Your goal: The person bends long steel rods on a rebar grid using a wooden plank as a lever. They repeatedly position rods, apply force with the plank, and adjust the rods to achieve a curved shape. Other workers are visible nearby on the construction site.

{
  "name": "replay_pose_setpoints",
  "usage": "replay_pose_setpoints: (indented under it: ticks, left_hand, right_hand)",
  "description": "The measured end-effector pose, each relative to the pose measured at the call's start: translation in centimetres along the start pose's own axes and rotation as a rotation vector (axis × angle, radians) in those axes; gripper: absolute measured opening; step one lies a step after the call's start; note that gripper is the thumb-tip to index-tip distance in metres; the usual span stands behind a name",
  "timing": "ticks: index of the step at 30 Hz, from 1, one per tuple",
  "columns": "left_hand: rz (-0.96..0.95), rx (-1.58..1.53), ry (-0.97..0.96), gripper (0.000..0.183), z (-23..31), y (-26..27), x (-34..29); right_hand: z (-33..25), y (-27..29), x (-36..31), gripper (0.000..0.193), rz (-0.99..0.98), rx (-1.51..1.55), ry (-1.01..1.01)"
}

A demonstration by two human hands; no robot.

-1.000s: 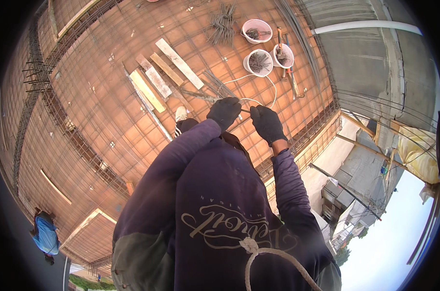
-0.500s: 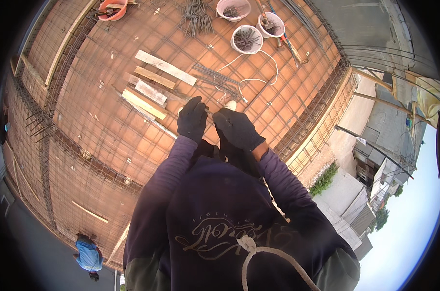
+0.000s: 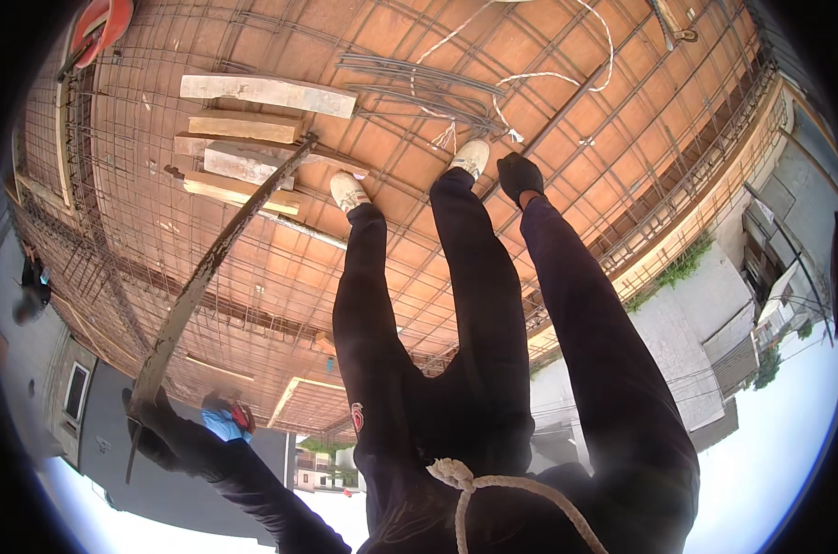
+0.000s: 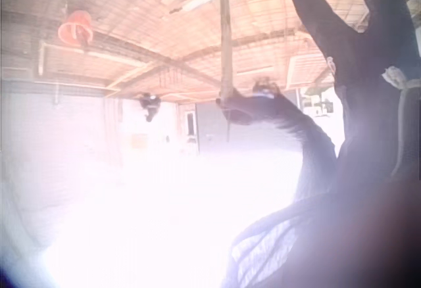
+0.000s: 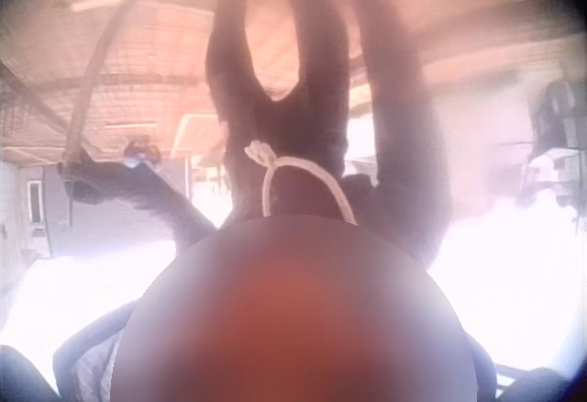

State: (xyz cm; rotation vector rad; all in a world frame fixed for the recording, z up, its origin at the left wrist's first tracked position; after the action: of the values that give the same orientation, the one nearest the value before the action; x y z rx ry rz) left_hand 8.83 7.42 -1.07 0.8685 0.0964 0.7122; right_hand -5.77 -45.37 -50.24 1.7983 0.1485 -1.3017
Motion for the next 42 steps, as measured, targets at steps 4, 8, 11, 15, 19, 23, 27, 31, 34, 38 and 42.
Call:
replay_pose_setpoints:
  ticks: [4, 8, 11, 15, 19, 23, 27, 31, 34, 38, 42]
  left_hand:
    - [0.086, 0.503, -0.031, 0.052, 0.3, -1.6, 0.9]
    - [0.084, 0.643, -0.128, 0.052, 0.1, -2.9, 0.7]
    - [0.08, 0.688, -0.16, 0.052, 0.5, -3.0, 0.3]
    - [0.054, 0.625, -0.18, 0.052, 2.1, -3.9, -0.7]
    - [0.183, 0.512, 0.04, 0.049, 3.5, -3.2, -2.9]
    - [0.044, 0.132, -0.02, 0.041, 4.3, -3.4, -2.1]
    - [-0.168, -0.138, -0.104, 0.028, 3.8, -2.7, -0.4]
    - [-0.248, -0.138, -0.207, 0.021, 3.3, -1.9, -0.3]
    - [-0.259, -0.183, -0.27, 0.02, 3.5, -1.2, 0.0]
    - [-0.296, -0.245, -0.242, 0.02, 3.0, 0.6, 0.5]
    - [-0.308, -0.235, -0.328, 0.021, 2.1, 2.2, 0.3]
  right_hand:
    - [-0.9, -1.4, 14.5, 0.033, 0.26, -0.034, 0.104]
    - [-4.2, -2.1, 21.4, 0.029, 0.471, -0.2, 0.344]
    - [-5.2, -3.2, 23.7, 0.029, 0.377, -0.345, 0.3]
    - [-5.9, -1.1, 21.8, 0.016, 0.517, -0.328, 0.393]
    - [-6.0, 2.3, 16.1, 0.014, 0.466, -0.282, 0.43]
    - [-4.8, 6.6, 4.0, 0.023, 0.288, 0.045, 0.412]
    - [-5.7, 14.5, -13.6, 0.025, 0.278, 0.146, 0.576]
    - [-8.6, 25.5, -31.2, 0.024, 0.259, 0.206, 0.547]
    - [-12.2, 32.9, -42.8, 0.023, 0.286, 0.133, 0.592]
    - [-17.4, 39.3, -54.8, 0.018, 0.415, -0.057, 0.724]
    - [-21.7, 41.8, -61.9, 0.015, 0.504, -0.236, 0.849]
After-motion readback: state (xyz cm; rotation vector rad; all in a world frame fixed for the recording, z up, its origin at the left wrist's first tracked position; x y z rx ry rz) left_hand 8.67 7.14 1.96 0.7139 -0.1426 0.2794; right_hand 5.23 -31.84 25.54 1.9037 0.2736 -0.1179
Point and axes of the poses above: each hand's wrist, its own x-axis towards the middle knuckle, its own y-axis out of the back of the hand, z = x × y, the point moved 6 cm from there along x, towards the middle knuckle, and after that the axes turned 3 degrees about -y, right-handed, at the moved point
